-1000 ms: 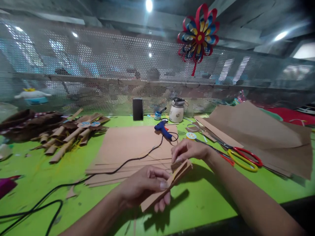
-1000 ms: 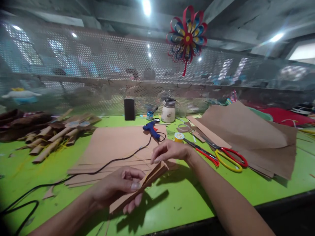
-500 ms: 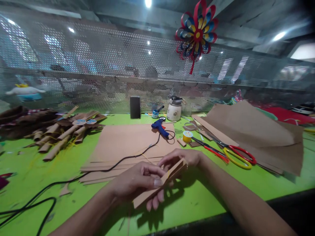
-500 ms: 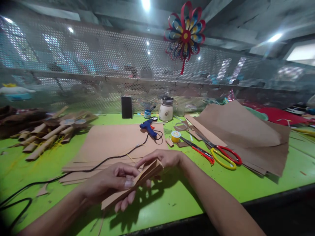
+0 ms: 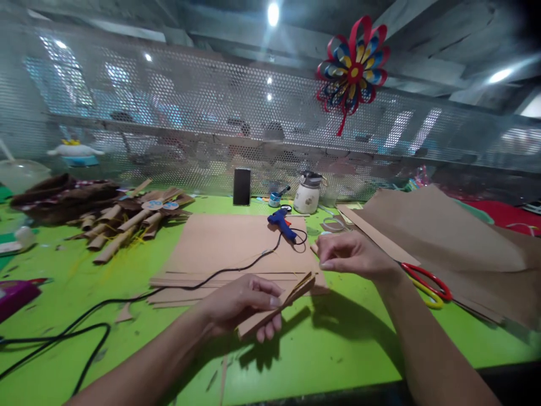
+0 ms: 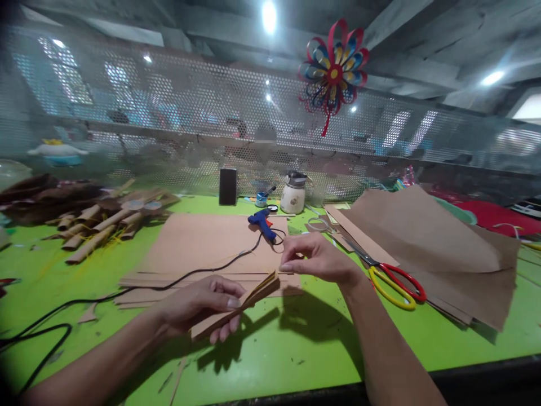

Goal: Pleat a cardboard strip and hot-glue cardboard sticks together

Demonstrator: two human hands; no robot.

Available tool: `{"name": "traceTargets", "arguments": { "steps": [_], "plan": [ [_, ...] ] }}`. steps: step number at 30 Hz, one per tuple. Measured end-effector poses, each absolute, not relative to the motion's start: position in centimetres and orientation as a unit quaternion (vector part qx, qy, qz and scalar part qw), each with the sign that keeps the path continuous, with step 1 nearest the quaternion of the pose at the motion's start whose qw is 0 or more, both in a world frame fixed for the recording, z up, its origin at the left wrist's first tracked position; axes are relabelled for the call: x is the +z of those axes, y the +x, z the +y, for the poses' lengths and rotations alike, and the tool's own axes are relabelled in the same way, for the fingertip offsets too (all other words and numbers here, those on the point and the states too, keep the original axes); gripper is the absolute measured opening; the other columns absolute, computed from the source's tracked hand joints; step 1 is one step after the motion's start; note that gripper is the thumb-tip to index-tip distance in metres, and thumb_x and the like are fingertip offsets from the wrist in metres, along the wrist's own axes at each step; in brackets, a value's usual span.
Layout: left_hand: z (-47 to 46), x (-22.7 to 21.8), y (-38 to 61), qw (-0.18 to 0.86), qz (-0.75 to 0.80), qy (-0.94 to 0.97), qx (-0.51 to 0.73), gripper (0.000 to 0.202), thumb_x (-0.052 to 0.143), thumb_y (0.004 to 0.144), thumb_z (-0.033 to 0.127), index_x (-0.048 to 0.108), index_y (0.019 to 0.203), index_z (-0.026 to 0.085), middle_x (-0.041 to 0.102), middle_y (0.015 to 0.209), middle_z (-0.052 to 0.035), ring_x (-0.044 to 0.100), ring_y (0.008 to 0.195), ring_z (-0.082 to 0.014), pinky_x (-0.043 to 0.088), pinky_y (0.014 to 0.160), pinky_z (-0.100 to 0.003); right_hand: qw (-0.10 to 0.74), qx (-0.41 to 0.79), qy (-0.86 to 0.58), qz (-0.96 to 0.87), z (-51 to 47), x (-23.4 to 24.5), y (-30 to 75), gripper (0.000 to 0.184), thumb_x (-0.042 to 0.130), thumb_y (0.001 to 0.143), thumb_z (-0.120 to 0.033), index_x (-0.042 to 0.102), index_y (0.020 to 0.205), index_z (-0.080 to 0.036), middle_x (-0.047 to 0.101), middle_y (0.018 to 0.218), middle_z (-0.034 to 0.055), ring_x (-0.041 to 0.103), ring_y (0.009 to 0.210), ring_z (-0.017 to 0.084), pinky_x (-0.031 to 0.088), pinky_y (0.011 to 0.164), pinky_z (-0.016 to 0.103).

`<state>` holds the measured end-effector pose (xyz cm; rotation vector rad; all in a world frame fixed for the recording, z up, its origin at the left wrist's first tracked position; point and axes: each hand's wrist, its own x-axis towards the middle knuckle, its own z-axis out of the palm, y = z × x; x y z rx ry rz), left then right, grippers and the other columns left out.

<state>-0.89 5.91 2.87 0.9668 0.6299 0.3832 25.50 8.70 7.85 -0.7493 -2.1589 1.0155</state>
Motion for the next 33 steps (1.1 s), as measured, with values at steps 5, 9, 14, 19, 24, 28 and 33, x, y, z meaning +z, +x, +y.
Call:
{"name": "traceTargets", "arguments": {
  "steps": [5, 9, 14, 19, 24, 28, 33],
  "plan": [
    [6.0, 2.6, -0.9, 0.819, 0.289, 0.456, 0.193, 0.012, 0.059, 0.079, 0.017, 0.067, 0.081, 0.007, 0.068, 0.068, -0.0126, 0.062, 0.050, -0.0123, 0.050, 0.047, -0.018, 0.323, 0.361, -0.288, -0.826, 8.5, 8.0, 25.7, 0.015, 0.066, 0.081, -0.028, 0.065, 0.070, -0.017, 0.053, 0.066, -0.0003, 0.047, 0.065, 0.014, 0.038, 0.063, 0.028],
    [5.9, 2.8, -1.0, 0.816, 0.296, 0.454, 0.201, 0.011, 0.060, 0.080, 0.017, 0.066, 0.081, 0.008, 0.068, 0.068, -0.0122, 0.062, 0.050, -0.0117, 0.048, 0.045, -0.017, 0.325, 0.348, -0.303, -0.826, 8.7, 8.1, 25.8, 0.016, 0.065, 0.081, -0.027, 0.063, 0.069, -0.017, 0.054, 0.068, -0.0003, 0.048, 0.067, 0.013, 0.038, 0.065, 0.028],
    [5.8, 2.9, -1.0, 0.813, 0.285, 0.468, 0.199, 0.013, 0.063, 0.078, 0.020, 0.066, 0.084, 0.008, 0.068, 0.068, -0.0114, 0.063, 0.053, -0.0128, 0.047, 0.044, -0.017, 0.320, 0.341, -0.325, -0.822, 9.3, 7.4, 25.9, 0.017, 0.065, 0.081, -0.029, 0.063, 0.069, -0.017, 0.054, 0.069, -0.0003, 0.048, 0.067, 0.013, 0.038, 0.064, 0.028],
    [5.8, 2.8, -1.0, 0.799, 0.300, 0.476, 0.212, 0.015, 0.065, 0.078, 0.021, 0.064, 0.088, 0.009, 0.068, 0.067, -0.0096, 0.061, 0.049, -0.0108, 0.047, 0.044, -0.016, 0.335, 0.363, -0.312, -0.812, 9.8, 6.4, 26.1, 0.015, 0.067, 0.079, -0.025, 0.063, 0.068, -0.016, 0.054, 0.069, -0.0002, 0.047, 0.066, 0.012, 0.037, 0.062, 0.028],
    [5.7, 2.6, -0.9, 0.783, 0.318, 0.483, 0.229, 0.021, 0.065, 0.078, 0.022, 0.061, 0.094, 0.010, 0.067, 0.069, -0.0094, 0.061, 0.053, -0.0121, 0.048, 0.044, -0.018, 0.344, 0.363, -0.319, -0.805, 9.8, 6.4, 25.9, 0.017, 0.066, 0.081, -0.027, 0.062, 0.068, -0.016, 0.052, 0.069, -0.0005, 0.046, 0.066, 0.012, 0.036, 0.062, 0.028],
    [5.5, 2.8, -0.7, 0.768, 0.326, 0.496, 0.242, 0.020, 0.063, 0.079, 0.024, 0.060, 0.094, 0.010, 0.066, 0.068, -0.0080, 0.060, 0.053, -0.0111, 0.048, 0.045, -0.017, 0.347, 0.354, -0.344, -0.797, 9.6, 6.5, 25.5, 0.018, 0.065, 0.080, -0.029, 0.062, 0.068, -0.017, 0.053, 0.070, -0.0002, 0.048, 0.067, 0.012, 0.037, 0.063, 0.028],
    [5.3, 3.2, -0.4, 0.758, 0.333, 0.500, 0.252, 0.017, 0.061, 0.080, 0.021, 0.059, 0.092, 0.010, 0.064, 0.067, -0.0067, 0.059, 0.051, -0.0103, 0.046, 0.043, -0.017, 0.293, 0.392, -0.379, -0.785, 9.9, 6.0, 25.0, 0.019, 0.064, 0.081, -0.032, 0.063, 0.070, -0.016, 0.052, 0.065, -0.0016, 0.045, 0.061, 0.011, 0.035, 0.058, 0.026]
  ]
}}
